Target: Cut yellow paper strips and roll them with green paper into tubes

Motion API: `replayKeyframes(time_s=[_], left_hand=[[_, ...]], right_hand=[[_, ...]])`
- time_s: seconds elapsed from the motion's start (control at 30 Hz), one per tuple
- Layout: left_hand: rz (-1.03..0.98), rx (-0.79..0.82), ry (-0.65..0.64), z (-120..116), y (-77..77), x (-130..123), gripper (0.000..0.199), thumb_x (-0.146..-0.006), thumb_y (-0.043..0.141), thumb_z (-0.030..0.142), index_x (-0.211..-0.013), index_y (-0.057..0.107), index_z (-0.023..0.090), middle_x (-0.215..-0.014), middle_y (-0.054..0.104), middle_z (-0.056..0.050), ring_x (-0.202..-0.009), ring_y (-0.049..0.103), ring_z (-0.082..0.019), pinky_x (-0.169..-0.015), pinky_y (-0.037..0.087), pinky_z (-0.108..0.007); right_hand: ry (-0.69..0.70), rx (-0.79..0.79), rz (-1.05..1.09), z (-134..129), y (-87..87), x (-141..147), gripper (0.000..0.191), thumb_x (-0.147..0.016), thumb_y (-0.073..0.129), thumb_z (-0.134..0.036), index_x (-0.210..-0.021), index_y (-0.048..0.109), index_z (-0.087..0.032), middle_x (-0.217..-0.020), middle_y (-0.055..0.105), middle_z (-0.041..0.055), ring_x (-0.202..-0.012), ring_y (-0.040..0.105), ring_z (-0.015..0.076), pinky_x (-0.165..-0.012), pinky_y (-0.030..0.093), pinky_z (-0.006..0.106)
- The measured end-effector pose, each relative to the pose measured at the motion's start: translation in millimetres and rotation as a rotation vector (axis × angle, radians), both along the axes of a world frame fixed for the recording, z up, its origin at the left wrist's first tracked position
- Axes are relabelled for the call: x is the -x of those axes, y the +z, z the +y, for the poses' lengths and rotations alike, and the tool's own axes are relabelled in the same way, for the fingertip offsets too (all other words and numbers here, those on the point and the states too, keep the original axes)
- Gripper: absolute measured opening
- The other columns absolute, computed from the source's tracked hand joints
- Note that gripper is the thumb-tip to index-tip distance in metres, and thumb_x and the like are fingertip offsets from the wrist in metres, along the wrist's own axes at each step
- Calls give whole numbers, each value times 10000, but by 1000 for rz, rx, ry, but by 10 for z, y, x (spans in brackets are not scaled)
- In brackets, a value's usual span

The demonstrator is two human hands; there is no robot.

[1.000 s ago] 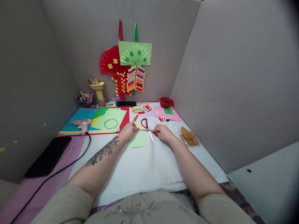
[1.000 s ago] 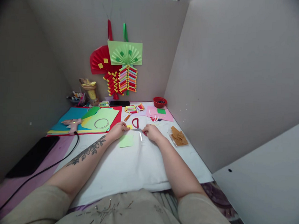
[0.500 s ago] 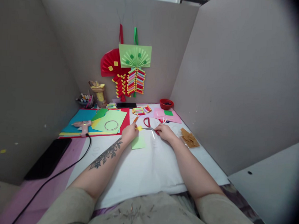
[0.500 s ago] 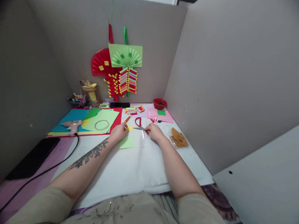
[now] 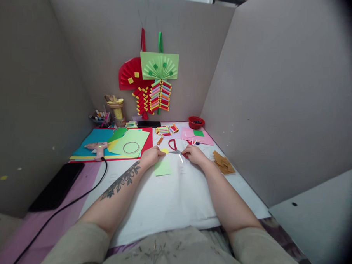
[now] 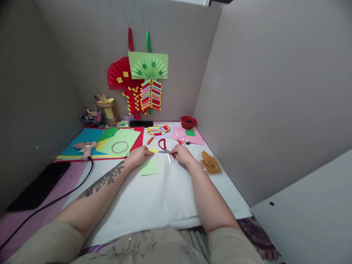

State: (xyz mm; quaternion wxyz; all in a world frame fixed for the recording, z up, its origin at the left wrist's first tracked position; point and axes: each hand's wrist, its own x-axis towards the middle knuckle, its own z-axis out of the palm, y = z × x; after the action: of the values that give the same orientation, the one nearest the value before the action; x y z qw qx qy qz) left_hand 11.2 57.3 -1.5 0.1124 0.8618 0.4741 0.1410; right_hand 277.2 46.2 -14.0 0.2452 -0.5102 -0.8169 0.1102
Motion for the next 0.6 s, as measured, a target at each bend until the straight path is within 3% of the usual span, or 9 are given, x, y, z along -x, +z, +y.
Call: replayKeyframes(time_s=[0.17,0.6], left_hand=[[51,29,-16,11,15,3,344,-889,393,412,-1046,687,327,-978,605,-25,-813,587,-164,-608,368,-240],[113,63,-43,62,52,-4,389,-894,362,462,-1092,667,321,-1019,625,-53,-857,593,-187,-662,383,-238]], right_hand=[[45,4,0,-37,36,17,317,-714,533,8,-891,734,-162,-855,672,70,-788,606,157,-782,467,258],[51,5,19,-23,-12,50,329,-703,525,25,-879,733,-161,-854,665,72,-786,603,156,-776,465,257]])
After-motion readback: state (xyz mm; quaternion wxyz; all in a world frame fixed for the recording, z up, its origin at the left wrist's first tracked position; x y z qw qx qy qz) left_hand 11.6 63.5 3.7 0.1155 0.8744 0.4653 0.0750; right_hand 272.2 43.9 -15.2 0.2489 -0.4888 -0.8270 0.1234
